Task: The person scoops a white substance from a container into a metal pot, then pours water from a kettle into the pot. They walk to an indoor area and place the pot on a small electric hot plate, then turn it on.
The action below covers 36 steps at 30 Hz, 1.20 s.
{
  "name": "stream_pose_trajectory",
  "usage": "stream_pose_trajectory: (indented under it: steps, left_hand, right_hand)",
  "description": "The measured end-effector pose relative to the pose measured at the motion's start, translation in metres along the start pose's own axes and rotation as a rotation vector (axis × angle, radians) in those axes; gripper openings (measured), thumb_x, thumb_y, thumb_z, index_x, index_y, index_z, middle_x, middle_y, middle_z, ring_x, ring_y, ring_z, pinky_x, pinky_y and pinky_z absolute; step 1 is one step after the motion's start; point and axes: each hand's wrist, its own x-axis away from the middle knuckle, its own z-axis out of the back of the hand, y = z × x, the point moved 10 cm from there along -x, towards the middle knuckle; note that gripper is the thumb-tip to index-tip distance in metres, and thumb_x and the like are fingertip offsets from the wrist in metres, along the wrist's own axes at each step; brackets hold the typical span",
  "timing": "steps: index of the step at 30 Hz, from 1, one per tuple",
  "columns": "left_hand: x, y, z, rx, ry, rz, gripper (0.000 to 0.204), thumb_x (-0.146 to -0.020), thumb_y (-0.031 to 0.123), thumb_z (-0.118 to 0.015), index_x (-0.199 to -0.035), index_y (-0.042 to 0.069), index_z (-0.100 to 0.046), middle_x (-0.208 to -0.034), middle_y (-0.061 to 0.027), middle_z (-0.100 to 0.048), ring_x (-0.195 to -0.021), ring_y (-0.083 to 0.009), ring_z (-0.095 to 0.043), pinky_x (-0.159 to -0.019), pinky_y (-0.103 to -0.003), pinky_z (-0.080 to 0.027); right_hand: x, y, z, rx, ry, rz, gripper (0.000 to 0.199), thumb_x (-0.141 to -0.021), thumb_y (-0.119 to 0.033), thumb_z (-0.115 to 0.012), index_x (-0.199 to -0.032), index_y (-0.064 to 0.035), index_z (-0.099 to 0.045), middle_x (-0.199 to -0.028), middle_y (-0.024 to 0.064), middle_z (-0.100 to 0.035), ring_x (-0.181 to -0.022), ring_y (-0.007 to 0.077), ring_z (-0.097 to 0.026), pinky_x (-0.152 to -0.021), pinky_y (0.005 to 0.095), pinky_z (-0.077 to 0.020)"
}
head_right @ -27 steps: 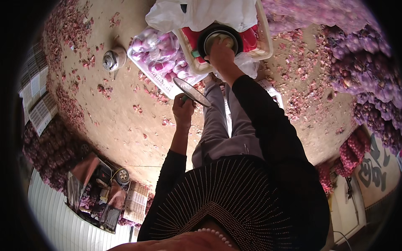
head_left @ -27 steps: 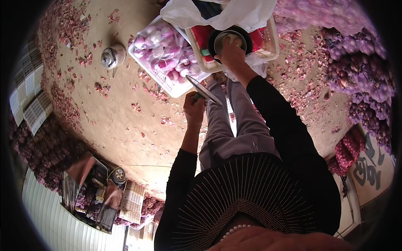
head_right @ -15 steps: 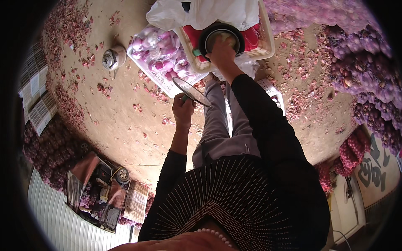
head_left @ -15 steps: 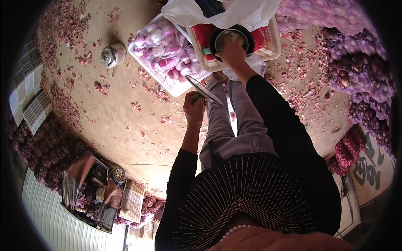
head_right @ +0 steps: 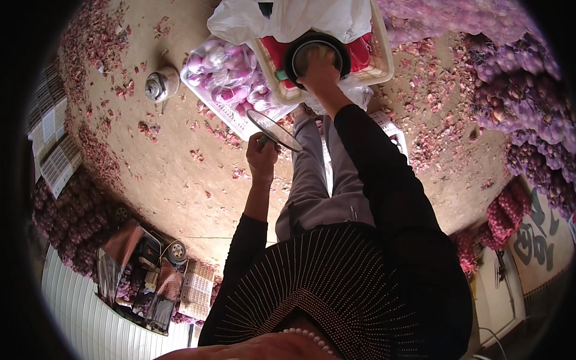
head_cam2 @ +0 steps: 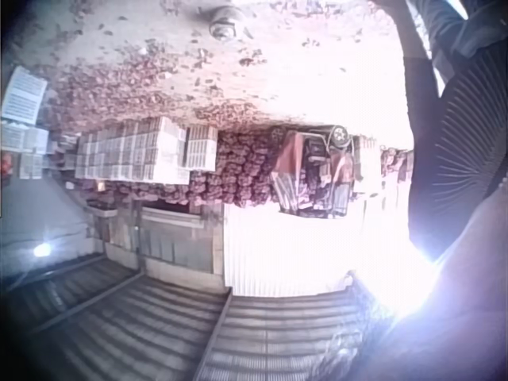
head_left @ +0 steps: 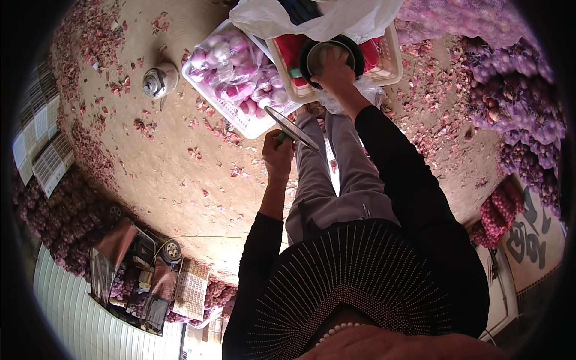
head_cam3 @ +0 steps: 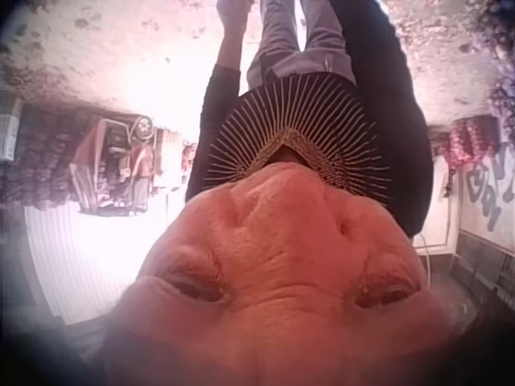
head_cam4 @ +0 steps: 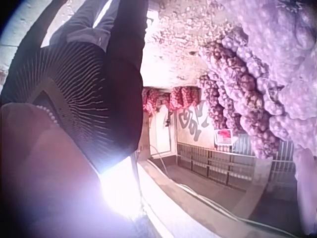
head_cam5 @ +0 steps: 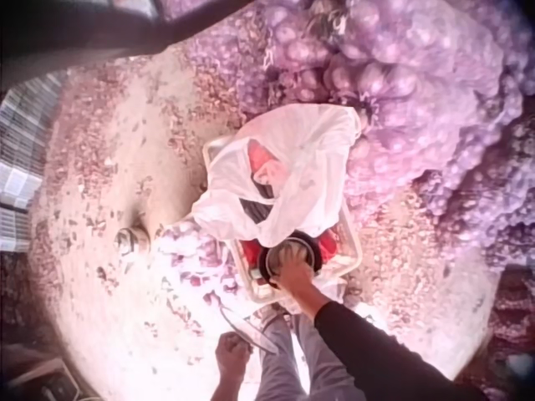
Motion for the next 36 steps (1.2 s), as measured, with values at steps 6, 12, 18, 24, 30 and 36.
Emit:
stream_pose_trajectory:
  steps: [6,12,18,24,30,36]
  left_hand:
    - [-0.011,0.009,-0.006,0.0,-0.013,-0.021,0.015,-0.087,-0.001,-0.052,-0.102,0.0,-0.052,-0.071,-0.0045,-0.057,-0.053,-0.0057,-0.047,-0.046,-0.02,-0.036]
    - [-0.022,0.018,-0.017,0.058,-0.011,-0.049,0.017,-0.087,0.0,-0.052,-0.104,-0.001,-0.053,-0.071,-0.0051,-0.058,-0.052,-0.0052,-0.046,-0.045,-0.02,-0.035]
    - [-0.018,0.012,-0.018,0.01,-0.001,-0.009,0.018,-0.087,0.0,-0.053,-0.105,0.0,-0.052,-0.072,-0.0052,-0.058,-0.054,-0.0058,-0.047,-0.045,-0.021,-0.036]
    - [-0.017,0.009,-0.012,-0.004,-0.002,-0.001,0.017,-0.086,0.0,-0.053,-0.103,0.0,-0.052,-0.072,-0.0051,-0.058,-0.055,-0.0064,-0.049,-0.046,-0.021,-0.038]
    - [-0.018,0.012,-0.012,0.017,-0.01,-0.01,0.016,-0.086,0.0,-0.052,-0.103,0.0,-0.053,-0.072,-0.0052,-0.058,-0.056,-0.0069,-0.049,-0.048,-0.021,-0.039]
    - [-0.019,0.011,-0.007,0.006,0.016,0.002,0.017,-0.086,0.0,-0.052,-0.103,0.0,-0.053,-0.072,-0.0049,-0.058,-0.056,-0.007,-0.049,-0.048,-0.021,-0.039]
  right_hand:
    - [0.0,0.0,0.004,-0.023,0.044,0.007,0.105,-0.065,-0.039,-0.085,-0.144,-0.0132,-0.02,-0.14,0.0248,-0.029,-0.106,0.0442,-0.06,-0.083,0.0498,-0.0529]
    - [-0.003,0.001,0.015,-0.008,0.095,0.038,0.092,-0.068,-0.036,-0.083,-0.136,-0.0063,-0.028,-0.132,0.0215,-0.035,-0.098,0.0397,-0.064,-0.079,0.045,-0.0556]
    - [-0.008,0.004,0.012,-0.014,0.102,0.061,0.074,-0.073,-0.027,-0.08,-0.129,-0.0058,-0.037,-0.13,0.0209,-0.037,-0.097,0.0399,-0.064,-0.079,0.047,-0.0546]
    - [-0.01,-0.001,0.008,-0.009,0.094,0.081,0.058,-0.076,-0.017,-0.072,-0.126,-0.0098,-0.043,-0.131,0.0241,-0.037,-0.098,0.0416,-0.063,-0.08,0.0484,-0.0539]
    - [-0.011,-0.005,-0.001,0.047,0.076,0.031,0.054,-0.078,-0.016,-0.066,-0.127,-0.0128,-0.044,-0.127,0.0258,-0.042,-0.099,0.0435,-0.063,-0.082,0.0502,-0.053]
    - [-0.012,-0.002,0.0,0.104,0.091,0.026,0.051,-0.08,-0.016,-0.064,-0.127,-0.0137,-0.046,-0.126,0.0241,-0.045,-0.097,0.0401,-0.064,-0.076,0.0462,-0.0556]
